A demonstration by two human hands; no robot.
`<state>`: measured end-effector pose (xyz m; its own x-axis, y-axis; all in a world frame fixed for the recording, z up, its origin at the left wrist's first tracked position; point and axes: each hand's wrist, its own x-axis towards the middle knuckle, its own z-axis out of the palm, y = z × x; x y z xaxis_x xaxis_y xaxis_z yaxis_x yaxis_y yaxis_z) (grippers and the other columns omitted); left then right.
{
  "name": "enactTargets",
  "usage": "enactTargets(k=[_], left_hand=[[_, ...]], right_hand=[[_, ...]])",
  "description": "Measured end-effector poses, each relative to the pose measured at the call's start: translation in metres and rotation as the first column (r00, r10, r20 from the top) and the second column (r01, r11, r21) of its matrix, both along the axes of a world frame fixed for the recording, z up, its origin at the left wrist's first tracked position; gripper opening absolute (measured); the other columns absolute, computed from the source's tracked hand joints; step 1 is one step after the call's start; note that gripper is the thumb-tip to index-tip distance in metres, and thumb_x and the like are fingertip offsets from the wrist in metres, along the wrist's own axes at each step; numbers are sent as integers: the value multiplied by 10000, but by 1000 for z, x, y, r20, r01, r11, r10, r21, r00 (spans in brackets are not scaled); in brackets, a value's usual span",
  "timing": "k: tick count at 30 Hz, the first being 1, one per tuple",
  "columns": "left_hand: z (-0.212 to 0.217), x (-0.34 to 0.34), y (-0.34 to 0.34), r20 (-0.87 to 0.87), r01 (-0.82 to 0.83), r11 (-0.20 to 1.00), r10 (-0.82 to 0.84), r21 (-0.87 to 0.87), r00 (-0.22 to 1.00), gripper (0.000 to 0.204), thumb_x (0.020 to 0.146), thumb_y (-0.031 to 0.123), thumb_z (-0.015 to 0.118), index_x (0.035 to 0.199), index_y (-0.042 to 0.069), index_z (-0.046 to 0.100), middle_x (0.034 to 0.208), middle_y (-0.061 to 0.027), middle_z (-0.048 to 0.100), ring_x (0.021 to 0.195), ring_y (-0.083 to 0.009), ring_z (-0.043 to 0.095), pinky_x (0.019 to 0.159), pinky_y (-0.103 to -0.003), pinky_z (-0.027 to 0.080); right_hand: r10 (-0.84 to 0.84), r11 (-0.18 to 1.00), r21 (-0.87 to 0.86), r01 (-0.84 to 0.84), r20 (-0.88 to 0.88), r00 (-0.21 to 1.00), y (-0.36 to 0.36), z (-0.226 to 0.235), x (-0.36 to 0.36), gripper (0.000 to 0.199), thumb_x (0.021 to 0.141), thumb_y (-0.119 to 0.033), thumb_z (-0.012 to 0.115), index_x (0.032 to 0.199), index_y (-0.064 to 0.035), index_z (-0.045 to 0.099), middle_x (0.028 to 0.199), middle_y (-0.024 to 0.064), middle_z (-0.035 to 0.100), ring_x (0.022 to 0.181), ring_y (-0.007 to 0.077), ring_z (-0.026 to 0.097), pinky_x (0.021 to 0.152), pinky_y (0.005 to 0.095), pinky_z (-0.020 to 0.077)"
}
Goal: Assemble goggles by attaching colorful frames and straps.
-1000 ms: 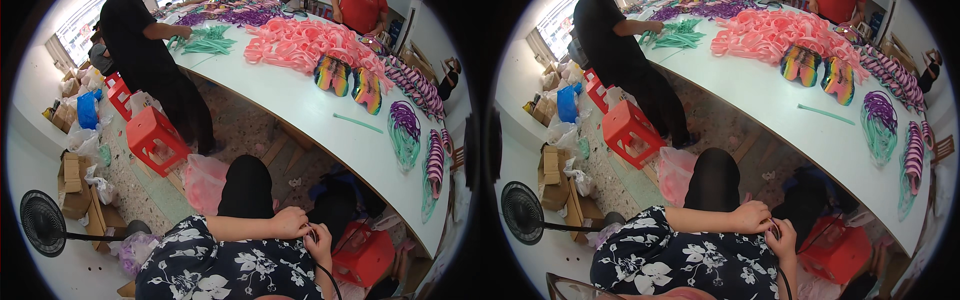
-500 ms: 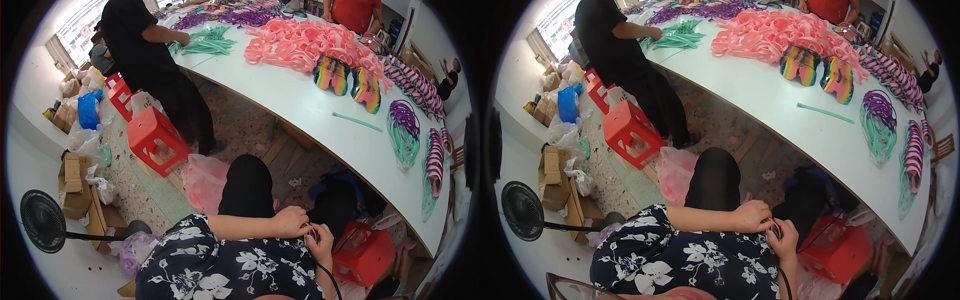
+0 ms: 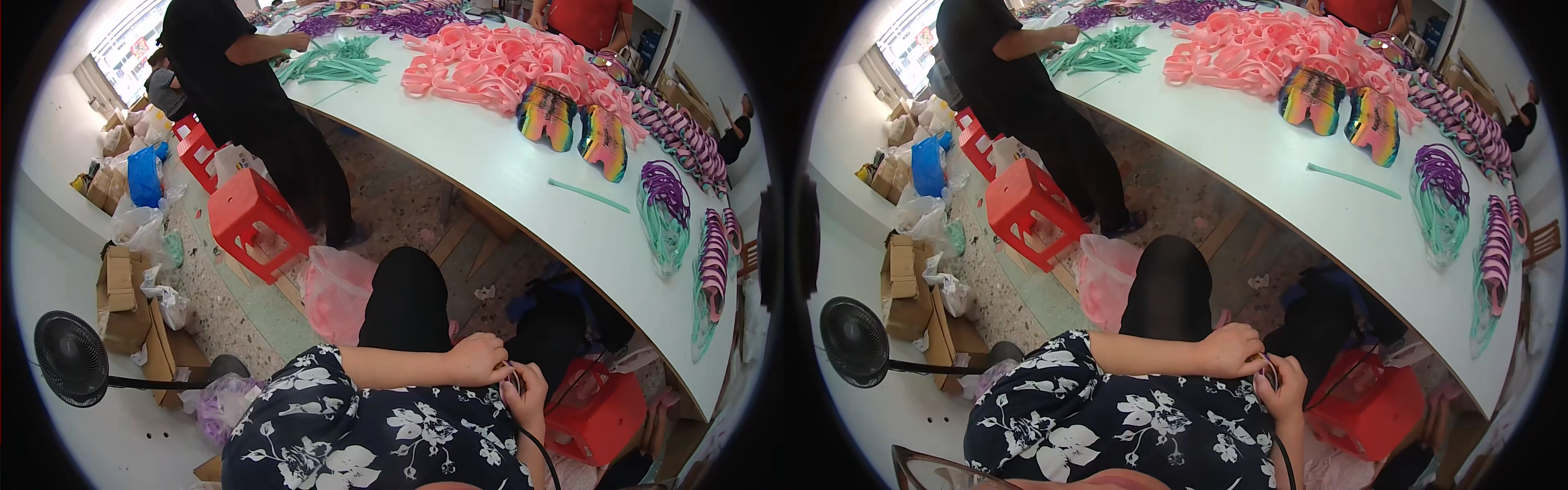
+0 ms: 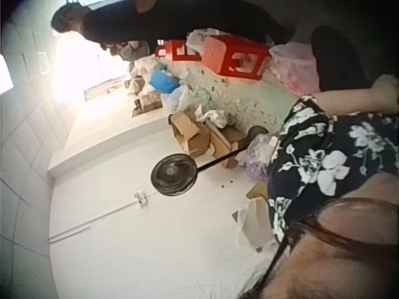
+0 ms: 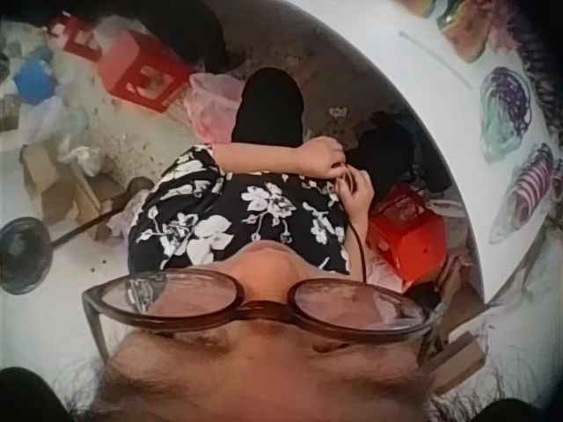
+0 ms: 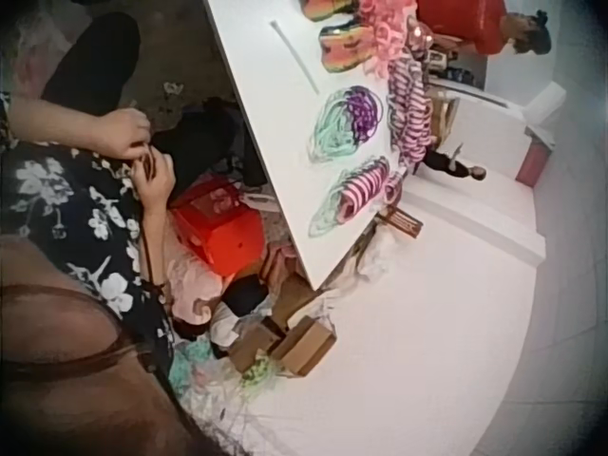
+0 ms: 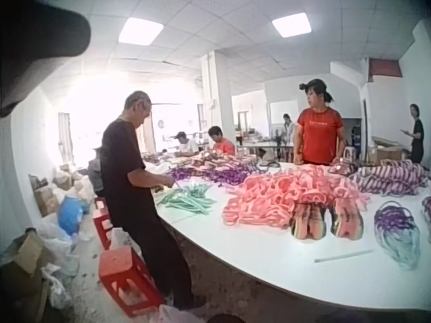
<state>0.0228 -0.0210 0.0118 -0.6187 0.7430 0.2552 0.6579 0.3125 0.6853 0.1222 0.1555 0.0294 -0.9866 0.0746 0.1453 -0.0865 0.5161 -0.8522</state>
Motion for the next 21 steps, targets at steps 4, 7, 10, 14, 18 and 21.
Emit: enactTargets(k=[4, 7, 10, 14, 18, 21], left_hand=[[-1, 0, 0, 2, 4, 1000, -4, 18, 1000, 329, 873, 335, 644, 861, 12, 703, 832, -150, 645, 839, -338, 630, 802, -436, 501], [-2, 0, 0, 4, 4, 1000, -4, 22, 1000, 330, 877, 336, 643, 860, 12, 702, 835, -149, 644, 837, -337, 629, 799, -436, 500], [-1, 0, -1, 6, 4, 1000, -4, 20, 1000, 332, 879, 337, 643, 859, 11, 701, 837, -149, 643, 838, -337, 628, 797, -435, 499], [0, 0, -2, -3, 2, 1000, -2, 24, 1000, 328, 876, 333, 649, 859, 10, 700, 834, -147, 643, 838, -338, 628, 798, -434, 499], [-1, 0, -1, -15, 9, 999, -8, 33, 1000, 321, 869, 329, 657, 857, 11, 700, 831, -146, 642, 836, -338, 628, 798, -435, 499], [2, 1, -1, -9, 7, 1000, -7, 27, 1000, 326, 871, 332, 651, 868, 10, 702, 834, -147, 642, 840, -340, 627, 804, -433, 498]], right_hand=[[-10, 1000, -6, 10, -2, 1000, 0, -2, 0, 390, 698, -189, 722, 1034, 6, 699, 808, 122, 609, 712, 248, 627, 667, 333, 502], [-9, 1000, -5, 9, -6, 1000, -1, -2, 0, 392, 696, -194, 721, 1034, 3, 701, 805, 121, 607, 709, 246, 625, 665, 332, 500], [-9, 1000, 1, 9, 0, 1000, -1, -1, -1, 392, 697, -200, 720, 1032, 2, 703, 802, 119, 605, 705, 244, 621, 661, 332, 498], [-13, 1000, -1, 13, -1, 1000, -1, -2, 0, 393, 696, -205, 719, 1031, 0, 704, 799, 116, 603, 699, 239, 614, 654, 330, 494], [-14, 1000, -8, 14, -20, 1000, -2, -2, 0, 391, 694, -204, 720, 1024, 4, 704, 792, 113, 597, 695, 235, 610, 649, 326, 490], [-16, 1000, -19, 16, -33, 999, -2, -3, 0, 381, 687, -182, 723, 1016, 7, 703, 790, 109, 595, 695, 229, 607, 646, 319, 487]])
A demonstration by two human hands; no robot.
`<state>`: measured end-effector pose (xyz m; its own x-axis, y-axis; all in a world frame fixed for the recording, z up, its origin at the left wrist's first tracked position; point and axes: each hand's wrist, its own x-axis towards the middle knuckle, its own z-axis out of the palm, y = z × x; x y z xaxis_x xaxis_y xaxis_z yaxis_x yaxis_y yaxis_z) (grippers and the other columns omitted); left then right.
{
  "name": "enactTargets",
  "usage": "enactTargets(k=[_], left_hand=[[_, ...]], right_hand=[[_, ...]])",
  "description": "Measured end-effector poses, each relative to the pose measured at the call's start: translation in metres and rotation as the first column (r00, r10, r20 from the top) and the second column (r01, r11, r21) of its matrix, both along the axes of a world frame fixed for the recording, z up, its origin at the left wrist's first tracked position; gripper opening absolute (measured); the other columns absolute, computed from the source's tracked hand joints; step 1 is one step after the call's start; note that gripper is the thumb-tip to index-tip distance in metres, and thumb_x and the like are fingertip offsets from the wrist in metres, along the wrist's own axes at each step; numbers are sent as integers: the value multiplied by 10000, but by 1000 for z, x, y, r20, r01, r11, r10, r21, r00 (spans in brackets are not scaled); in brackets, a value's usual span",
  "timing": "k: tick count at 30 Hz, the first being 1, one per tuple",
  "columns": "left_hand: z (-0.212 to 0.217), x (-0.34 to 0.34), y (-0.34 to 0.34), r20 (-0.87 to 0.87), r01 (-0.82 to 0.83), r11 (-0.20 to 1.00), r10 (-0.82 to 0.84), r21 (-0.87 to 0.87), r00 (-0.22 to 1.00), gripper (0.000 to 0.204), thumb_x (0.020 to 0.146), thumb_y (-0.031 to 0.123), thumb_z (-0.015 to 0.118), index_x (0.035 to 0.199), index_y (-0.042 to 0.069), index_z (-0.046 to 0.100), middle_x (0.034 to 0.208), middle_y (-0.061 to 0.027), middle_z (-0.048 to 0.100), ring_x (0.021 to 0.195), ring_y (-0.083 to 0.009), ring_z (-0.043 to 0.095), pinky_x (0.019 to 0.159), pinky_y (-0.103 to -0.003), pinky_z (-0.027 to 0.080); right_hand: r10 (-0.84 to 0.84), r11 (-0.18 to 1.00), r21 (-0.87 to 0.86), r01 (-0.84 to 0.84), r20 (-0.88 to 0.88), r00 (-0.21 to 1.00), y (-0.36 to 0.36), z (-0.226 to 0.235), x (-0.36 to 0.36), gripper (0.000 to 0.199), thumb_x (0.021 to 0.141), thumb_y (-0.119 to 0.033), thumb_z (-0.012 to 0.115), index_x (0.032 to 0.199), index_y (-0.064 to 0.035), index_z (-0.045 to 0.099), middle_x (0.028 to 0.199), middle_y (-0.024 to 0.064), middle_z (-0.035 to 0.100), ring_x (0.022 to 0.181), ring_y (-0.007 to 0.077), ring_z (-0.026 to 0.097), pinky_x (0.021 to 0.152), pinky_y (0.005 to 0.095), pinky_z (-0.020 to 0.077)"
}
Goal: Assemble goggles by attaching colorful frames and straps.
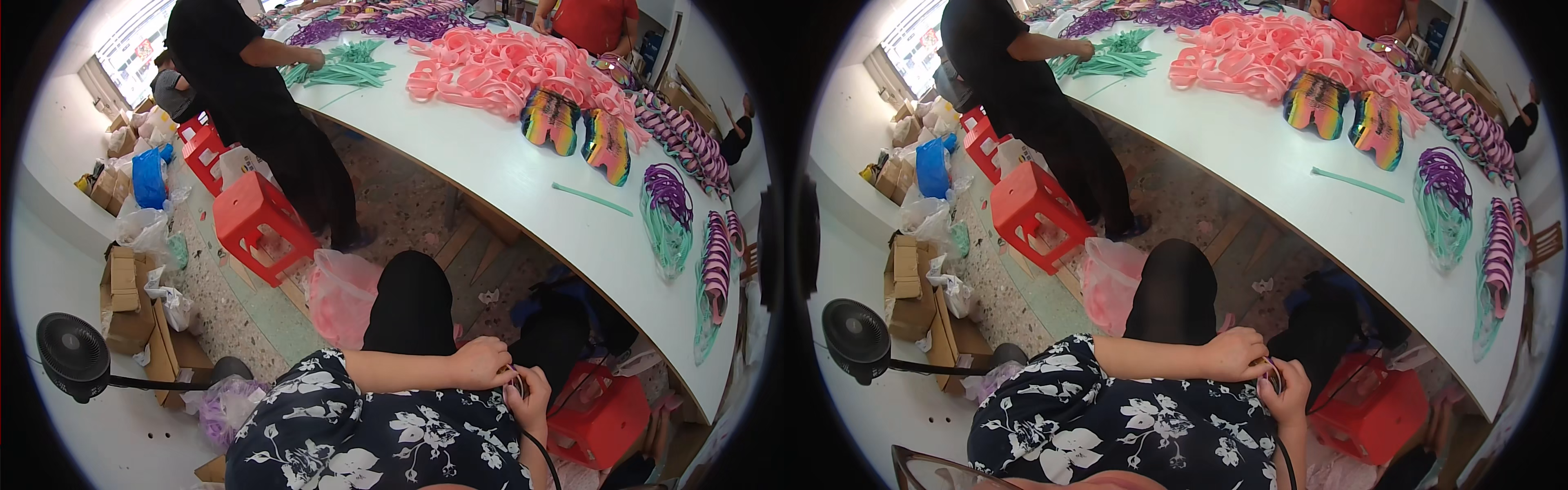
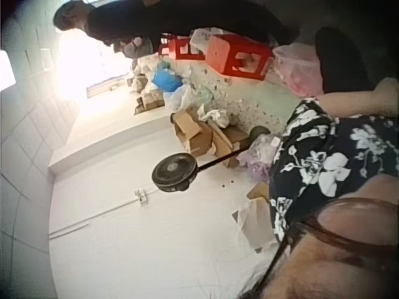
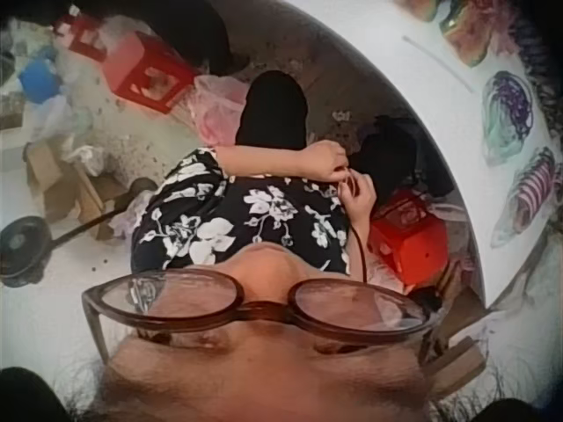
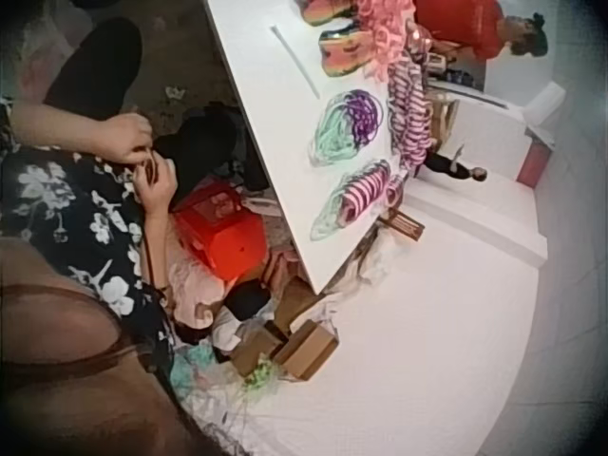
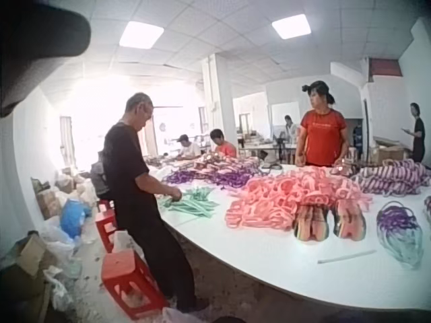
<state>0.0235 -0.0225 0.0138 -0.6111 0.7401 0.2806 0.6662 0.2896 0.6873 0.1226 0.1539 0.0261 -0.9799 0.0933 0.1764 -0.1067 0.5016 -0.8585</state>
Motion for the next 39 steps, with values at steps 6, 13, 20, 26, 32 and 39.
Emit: enactTargets(k=[6, 13, 20, 26, 32, 39], left_hand=[[5, -2, -1, 30, 59, 997, -58, -44, 998, 410, 885, 404, 643, 942, 2, 702, 894, -159, 643, 887, -343, 622, 826, -435, 494], [20, -12, -5, 115, 128, 992, -129, 20, 985, 471, 830, 425, 739, 1063, 22, 670, 1007, -155, 665, 982, -348, 633, 876, -448, 493], [38, -23, -19, 166, 59, 998, -61, 14, 984, 561, 732, 400, 827, 1104, 10, 669, 1099, -182, 677, 1026, -371, 647, 905, -431, 511], [30, -28, -16, 163, 148, 989, -144, -15, 976, 576, 686, 332, 874, 1118, 10, 670, 1129, -166, 675, 1075, -361, 639, 938, -436, 512], [44, -35, -7, 92, 228, 972, -223, -48, 970, 622, 653, 370, 888, 1121, 22, 670, 1105, -158, 668, 1054, -351, 635, 943, -441, 508], [46, -31, 11, 4, 356, 920, -360, -164, 933, 702, 668, 441, 865, 1182, 25, 629, 1076, -136, 628, 985, -352, 630, 904, -437, 516]], right_hand=[[-13, 1000, -19, 12, -13, 1000, 1, -1, 3, 366, 678, -145, 727, 1008, 11, 701, 793, 103, 596, 696, 219, 593, 640, 308, 479], [-60, 998, -21, 57, -143, 988, 5, -3, 1, 378, 675, -165, 736, 1007, 11, 695, 797, 116, 602, 685, 231, 580, 633, 315, 478], [-100, 994, -47, 95, -139, 985, 12, -3, 7, 453, 665, -203, 760, 1053, 19, 690, 815, 117, 616, 709, 232, 593, 640, 317, 490], [-149, 989, -37, 144, -158, 976, 12, -3, 12, 458, 649, -186, 788, 1048, 16, 691, 809, 102, 614, 681, 216, 596, 622, 304, 496], [-125, 992, -27, 122, -204, 971, 17, -3, 13, 492, 614, -188, 797, 1049, 9, 678, 797, 106, 601, 666, 230, 595, 600, 321, 497], [-29, 998, 53, 44, -260, 965, 22, -6, 7, 565, 601, -195, 773, 1100, 47, 663, 829, 129, 606, 692, 251, 598, 626, 320, 497]])
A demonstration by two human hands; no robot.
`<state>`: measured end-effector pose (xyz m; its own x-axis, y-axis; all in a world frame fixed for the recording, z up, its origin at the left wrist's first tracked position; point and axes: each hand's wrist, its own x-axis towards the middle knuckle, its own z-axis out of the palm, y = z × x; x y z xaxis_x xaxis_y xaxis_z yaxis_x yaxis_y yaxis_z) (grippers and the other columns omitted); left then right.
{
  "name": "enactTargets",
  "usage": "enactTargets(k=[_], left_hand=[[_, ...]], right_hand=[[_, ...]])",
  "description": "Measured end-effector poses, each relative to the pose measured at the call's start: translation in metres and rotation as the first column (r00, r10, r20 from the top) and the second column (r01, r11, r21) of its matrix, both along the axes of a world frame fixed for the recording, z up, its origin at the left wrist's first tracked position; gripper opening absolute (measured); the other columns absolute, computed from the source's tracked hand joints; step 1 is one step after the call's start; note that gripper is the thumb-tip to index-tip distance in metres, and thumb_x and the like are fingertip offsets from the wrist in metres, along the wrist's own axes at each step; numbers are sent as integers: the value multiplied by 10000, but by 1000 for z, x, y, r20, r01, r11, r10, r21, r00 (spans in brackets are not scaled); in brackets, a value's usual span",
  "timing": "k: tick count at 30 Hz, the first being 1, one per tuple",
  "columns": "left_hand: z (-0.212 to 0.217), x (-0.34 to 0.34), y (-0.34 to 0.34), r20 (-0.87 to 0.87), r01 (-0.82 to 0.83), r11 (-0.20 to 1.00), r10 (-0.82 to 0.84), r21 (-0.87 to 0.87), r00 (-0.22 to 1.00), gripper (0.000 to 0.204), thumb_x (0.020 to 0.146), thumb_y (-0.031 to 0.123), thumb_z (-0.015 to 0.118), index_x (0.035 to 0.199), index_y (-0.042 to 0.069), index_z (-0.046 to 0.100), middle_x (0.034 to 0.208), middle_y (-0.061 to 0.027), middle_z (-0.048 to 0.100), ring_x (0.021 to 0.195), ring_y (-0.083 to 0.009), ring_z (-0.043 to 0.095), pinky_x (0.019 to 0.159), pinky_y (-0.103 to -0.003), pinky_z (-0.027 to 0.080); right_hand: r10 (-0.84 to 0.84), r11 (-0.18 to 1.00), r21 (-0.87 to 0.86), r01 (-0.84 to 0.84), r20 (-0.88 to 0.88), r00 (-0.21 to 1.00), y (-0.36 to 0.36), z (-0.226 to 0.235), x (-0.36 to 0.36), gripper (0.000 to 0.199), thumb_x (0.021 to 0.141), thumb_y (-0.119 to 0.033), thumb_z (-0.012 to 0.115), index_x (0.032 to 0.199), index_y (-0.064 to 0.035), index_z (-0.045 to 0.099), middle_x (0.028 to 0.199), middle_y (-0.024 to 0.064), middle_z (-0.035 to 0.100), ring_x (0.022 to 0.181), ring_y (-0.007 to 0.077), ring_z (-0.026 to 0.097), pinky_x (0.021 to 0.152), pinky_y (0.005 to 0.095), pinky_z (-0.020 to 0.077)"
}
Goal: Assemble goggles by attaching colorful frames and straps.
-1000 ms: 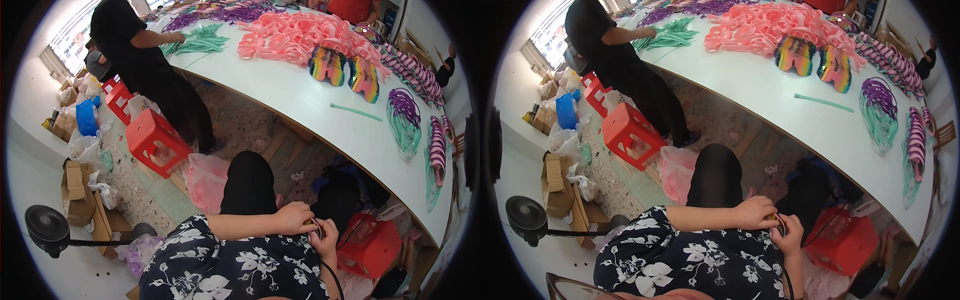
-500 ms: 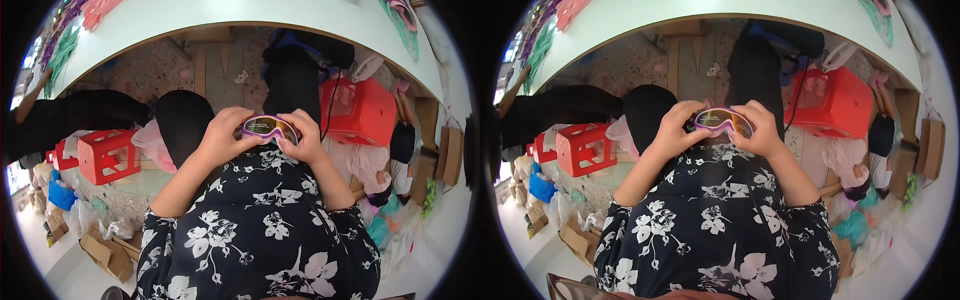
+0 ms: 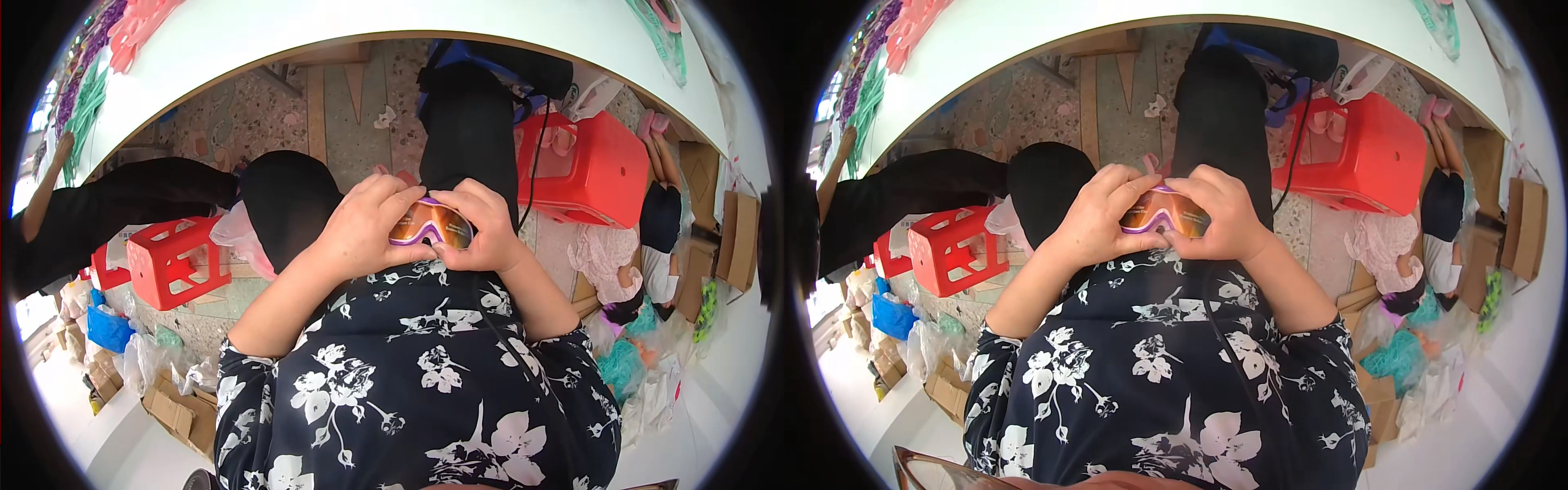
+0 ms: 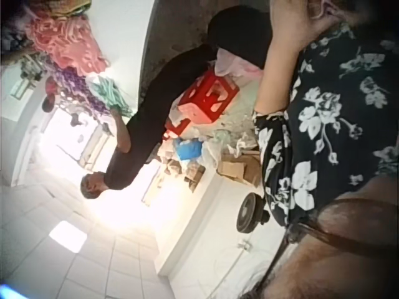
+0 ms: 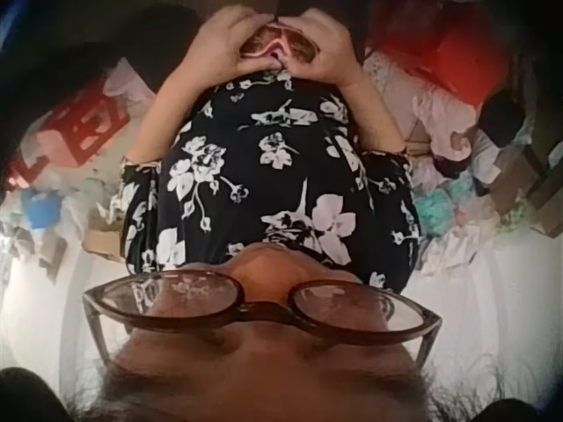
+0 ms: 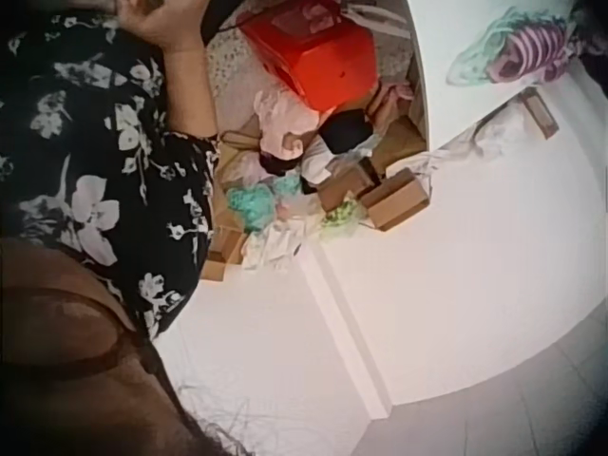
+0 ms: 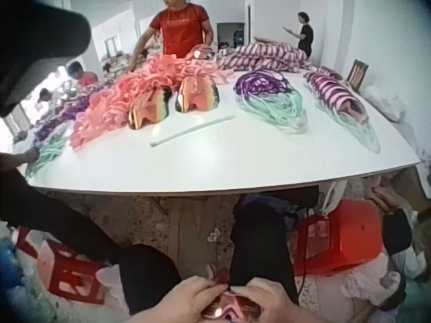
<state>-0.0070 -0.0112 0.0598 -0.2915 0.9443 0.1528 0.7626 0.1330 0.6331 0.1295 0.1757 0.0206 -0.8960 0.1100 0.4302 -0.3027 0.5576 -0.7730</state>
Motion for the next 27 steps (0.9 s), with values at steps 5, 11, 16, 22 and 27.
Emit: enactTargets(k=[5, 11, 16, 22, 27], left_hand=[[-9, 5, 5, 83, -81, 996, 83, -37, 993, 622, 743, 432, 823, 1144, 0, 623, 1023, -149, 618, 948, -345, 633, 839, -430, 529], [-26, 11, 11, 112, -161, 987, 162, -18, 980, 486, 819, 340, 759, 1133, -5, 622, 961, -151, 608, 868, -331, 632, 768, -407, 526], [-29, 13, 12, 123, -152, 988, 152, -17, 981, 428, 834, 300, 742, 1115, -2, 628, 916, -141, 605, 802, -313, 627, 725, -382, 521], [-29, 19, 11, 36, -162, 984, 159, 77, 987, 435, 792, 328, 769, 1028, -14, 642, 914, -158, 622, 775, -331, 636, 688, -412, 531], [-31, 17, 8, 24, -206, 955, 206, 214, 978, 464, 768, 308, 771, 1073, -6, 615, 920, -153, 609, 817, -336, 617, 700, -414, 516]], right_hand=[[-89, 996, -18, 89, -5, 996, 6, 3, 6, 560, 651, -253, 838, 1111, 23, 676, 890, 132, 633, 773, 269, 613, 722, 347, 500], [-94, 994, 60, 93, 12, 995, 16, 12, 26, 381, 691, -221, 870, 992, -50, 709, 911, 80, 659, 794, 265, 623, 709, 365, 502], [-81, 991, 102, 85, -45, 996, 10, 14, 23, 290, 711, -137, 841, 944, -30, 706, 868, 77, 645, 767, 271, 613, 662, 364, 514], [-78, 989, 115, 88, -90, 993, 6, 13, 23, 280, 716, -135, 836, 937, -25, 703, 880, 84, 643, 765, 278, 612, 665, 363, 513], [-128, 984, 106, 143, -136, 982, 4, 22, 18, 383, 683, -191, 864, 999, -48, 700, 952, 72, 647, 813, 269, 612, 707, 365, 499]])
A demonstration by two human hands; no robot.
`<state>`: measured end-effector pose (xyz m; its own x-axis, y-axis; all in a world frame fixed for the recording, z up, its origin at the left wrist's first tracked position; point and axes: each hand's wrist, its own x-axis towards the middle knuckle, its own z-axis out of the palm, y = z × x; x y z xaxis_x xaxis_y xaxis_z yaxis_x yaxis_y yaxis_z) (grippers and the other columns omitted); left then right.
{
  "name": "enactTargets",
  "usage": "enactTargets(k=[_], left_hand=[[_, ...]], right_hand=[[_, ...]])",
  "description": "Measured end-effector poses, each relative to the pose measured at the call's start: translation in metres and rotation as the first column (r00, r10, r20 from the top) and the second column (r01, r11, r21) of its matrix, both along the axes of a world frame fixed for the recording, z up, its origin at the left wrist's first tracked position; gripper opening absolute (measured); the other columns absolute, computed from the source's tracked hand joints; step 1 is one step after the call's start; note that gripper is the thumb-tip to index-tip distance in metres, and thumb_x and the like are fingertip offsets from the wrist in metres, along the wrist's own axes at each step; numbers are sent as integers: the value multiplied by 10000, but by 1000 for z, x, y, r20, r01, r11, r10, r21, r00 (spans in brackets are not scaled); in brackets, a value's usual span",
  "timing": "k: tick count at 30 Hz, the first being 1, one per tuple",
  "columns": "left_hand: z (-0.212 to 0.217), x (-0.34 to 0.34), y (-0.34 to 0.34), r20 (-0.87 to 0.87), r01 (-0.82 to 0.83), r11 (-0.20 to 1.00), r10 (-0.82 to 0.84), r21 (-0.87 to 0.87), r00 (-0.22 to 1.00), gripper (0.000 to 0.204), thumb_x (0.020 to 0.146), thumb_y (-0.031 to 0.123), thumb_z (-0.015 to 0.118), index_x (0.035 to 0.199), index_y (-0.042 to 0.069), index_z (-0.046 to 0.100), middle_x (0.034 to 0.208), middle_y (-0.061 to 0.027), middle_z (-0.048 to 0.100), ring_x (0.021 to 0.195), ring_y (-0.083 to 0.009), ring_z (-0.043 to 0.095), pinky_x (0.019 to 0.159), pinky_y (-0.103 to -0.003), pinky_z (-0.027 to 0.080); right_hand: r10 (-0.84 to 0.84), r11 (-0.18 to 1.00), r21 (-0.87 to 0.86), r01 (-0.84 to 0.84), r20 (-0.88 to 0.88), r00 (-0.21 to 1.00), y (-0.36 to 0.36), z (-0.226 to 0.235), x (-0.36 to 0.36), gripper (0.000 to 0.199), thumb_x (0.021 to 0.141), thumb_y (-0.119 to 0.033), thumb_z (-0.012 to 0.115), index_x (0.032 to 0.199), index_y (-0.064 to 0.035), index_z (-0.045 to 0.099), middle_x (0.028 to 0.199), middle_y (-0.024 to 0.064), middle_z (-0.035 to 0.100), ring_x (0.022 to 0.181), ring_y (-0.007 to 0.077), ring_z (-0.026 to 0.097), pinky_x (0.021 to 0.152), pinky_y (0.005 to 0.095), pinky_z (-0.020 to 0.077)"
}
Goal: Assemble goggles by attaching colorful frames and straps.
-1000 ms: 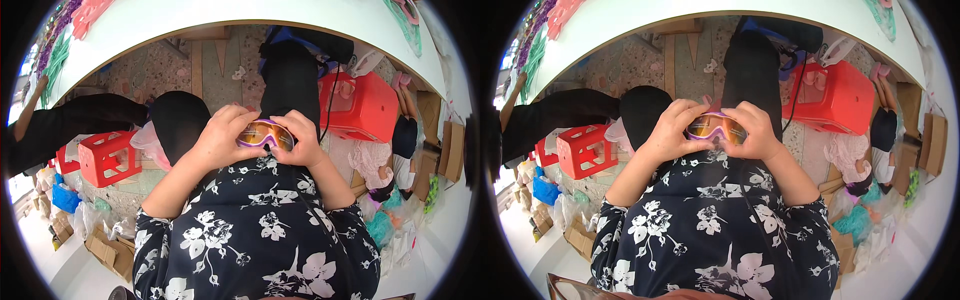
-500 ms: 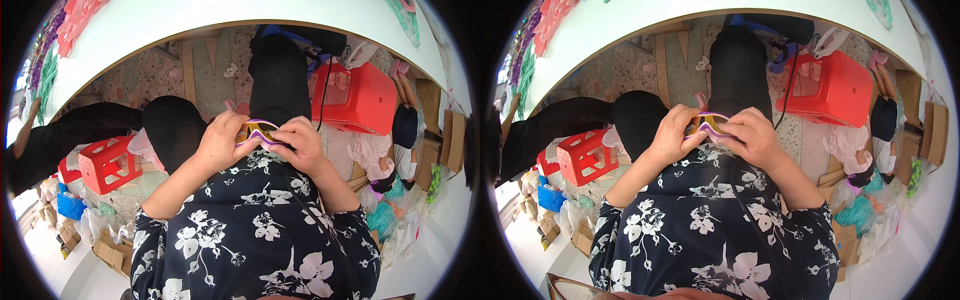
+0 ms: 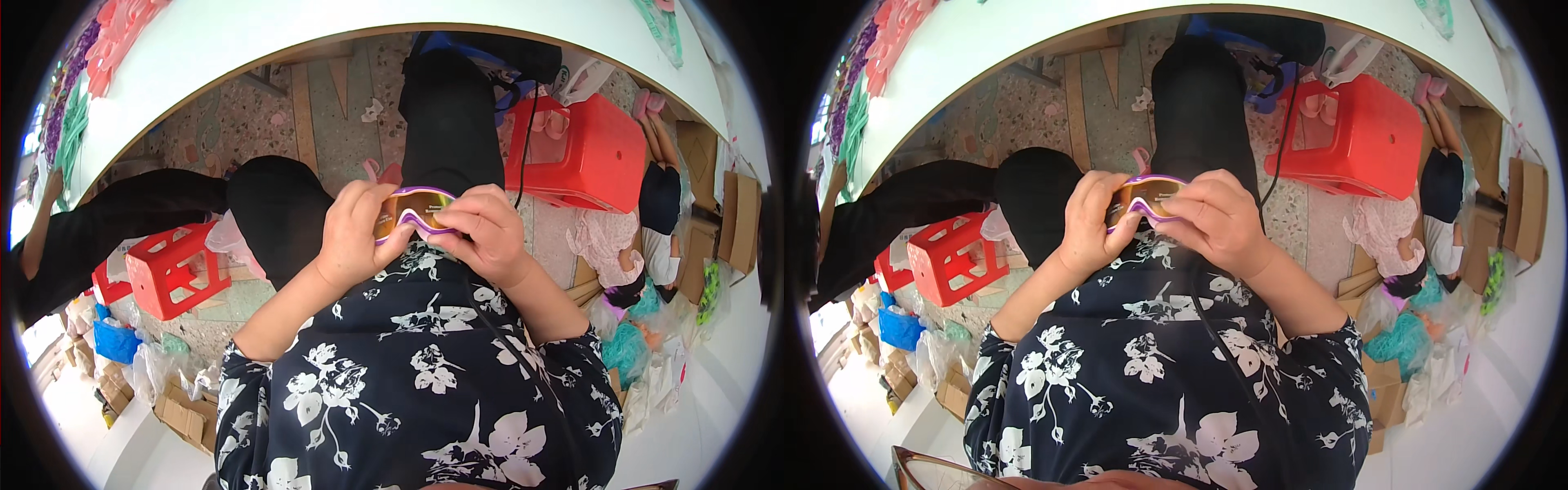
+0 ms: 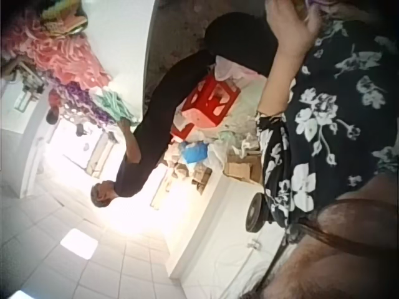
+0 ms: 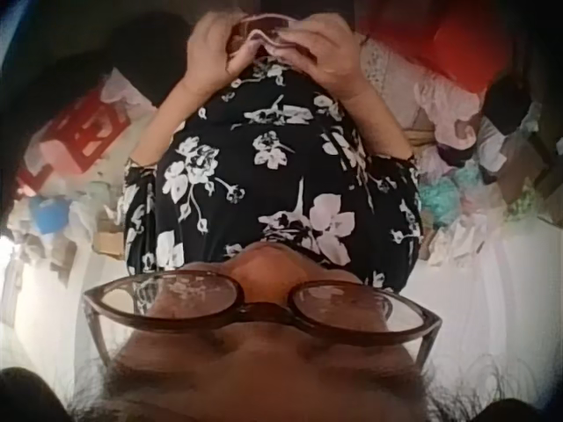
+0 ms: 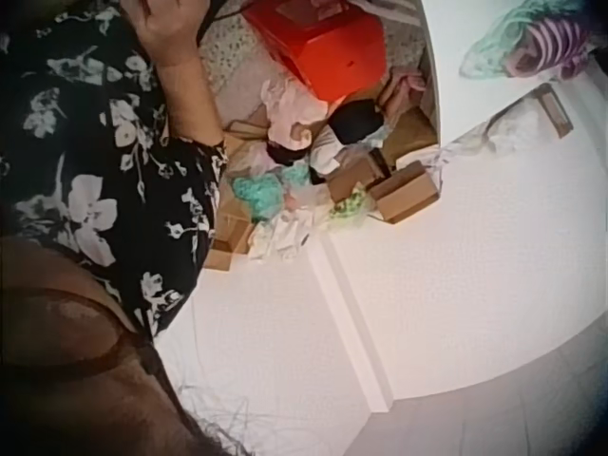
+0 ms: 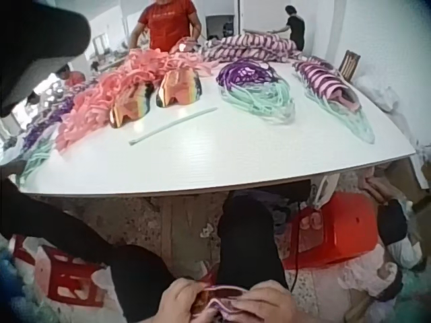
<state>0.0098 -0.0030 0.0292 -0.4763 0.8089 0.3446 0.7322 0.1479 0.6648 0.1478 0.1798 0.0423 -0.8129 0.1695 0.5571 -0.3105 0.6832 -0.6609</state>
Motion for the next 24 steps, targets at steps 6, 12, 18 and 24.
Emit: enactTargets(k=[6, 12, 18, 24], left_hand=[[3, -4, -2, -124, -3, 999, 9, 50, 992, 546, 752, 326, 779, 1144, -9, 600, 984, -163, 603, 836, -332, 604, 719, -414, 519], [5, -2, -3, -142, 22, 996, -10, 84, 990, 552, 748, 339, 786, 1139, -7, 606, 965, -145, 609, 812, -319, 607, 696, -402, 520], [8, -1, -7, -105, 112, 991, -104, 74, 989, 527, 743, 344, 782, 1105, -5, 624, 938, -131, 617, 792, -305, 618, 687, -391, 524], [17, 7, -10, -99, 82, 997, -82, -7, 992, 545, 751, 354, 789, 1121, -10, 622, 947, -141, 610, 818, -313, 627, 727, -397, 531]], right_hand=[[-78, 997, -5, 79, 63, 995, 7, 0, 11, 580, 663, -328, 894, 1129, -54, 683, 1103, 106, 644, 944, 265, 610, 816, 362, 481], [-77, 995, -48, 83, 117, 990, 3, 2, 14, 643, 663, -342, 895, 1180, -34, 668, 1081, 118, 635, 929, 271, 610, 819, 361, 486], [174, 970, -218, -111, 297, 939, 7, 9, 8, 681, 664, -308, 882, 1229, -12, 642, 1016, 123, 606, 888, 266, 599, 779, 353, 489], [257, 937, -316, -148, 341, 904, 0, 8, 4, 623, 691, -235, 826, 1221, 30, 632, 977, 119, 593, 872, 235, 568, 777, 316, 462]])
